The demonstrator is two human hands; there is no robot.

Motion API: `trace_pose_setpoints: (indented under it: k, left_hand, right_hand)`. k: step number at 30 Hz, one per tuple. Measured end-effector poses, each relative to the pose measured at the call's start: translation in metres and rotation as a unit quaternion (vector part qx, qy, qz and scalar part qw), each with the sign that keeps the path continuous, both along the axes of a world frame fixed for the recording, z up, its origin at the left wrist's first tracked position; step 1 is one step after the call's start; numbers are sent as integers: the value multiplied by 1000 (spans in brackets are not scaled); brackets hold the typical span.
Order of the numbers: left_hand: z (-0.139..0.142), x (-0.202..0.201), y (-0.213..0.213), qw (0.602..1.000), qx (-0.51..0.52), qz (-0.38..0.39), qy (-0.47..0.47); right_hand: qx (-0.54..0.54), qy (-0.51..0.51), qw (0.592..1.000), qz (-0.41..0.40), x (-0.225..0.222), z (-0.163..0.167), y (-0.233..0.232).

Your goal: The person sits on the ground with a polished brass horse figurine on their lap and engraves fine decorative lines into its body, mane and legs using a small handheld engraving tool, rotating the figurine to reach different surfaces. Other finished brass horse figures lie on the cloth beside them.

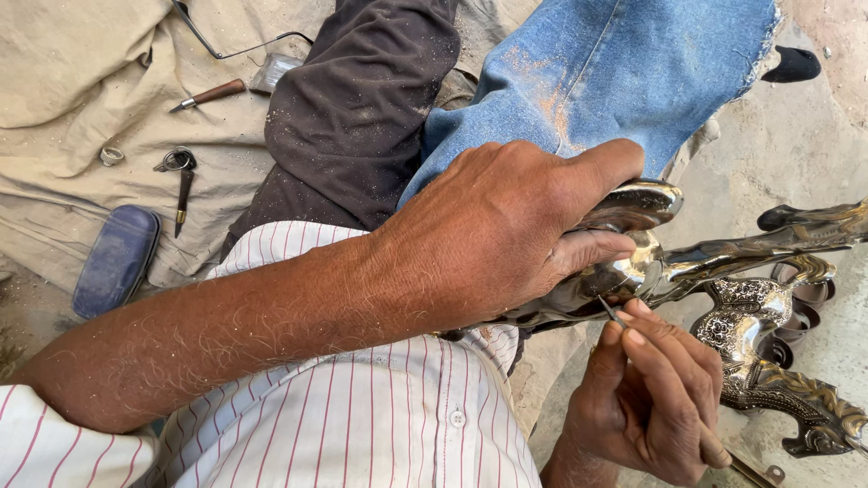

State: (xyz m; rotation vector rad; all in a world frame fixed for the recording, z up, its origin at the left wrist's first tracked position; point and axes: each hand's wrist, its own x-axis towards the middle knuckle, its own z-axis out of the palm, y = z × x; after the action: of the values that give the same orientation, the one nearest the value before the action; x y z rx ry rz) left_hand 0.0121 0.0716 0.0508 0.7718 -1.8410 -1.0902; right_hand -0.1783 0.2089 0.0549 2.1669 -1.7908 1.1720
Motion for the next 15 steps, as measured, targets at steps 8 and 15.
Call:
trace_pose_setpoints:
  k: [8,15]
  left_hand:
    - [1,4,2,1000,2,18,14]
    - [11,13,-1,1000,26,-9,14]
  right_hand:
    - [-26,90,994,58,-1,-3,-5]
    - [115,-202,960,-159,19,28,-21]
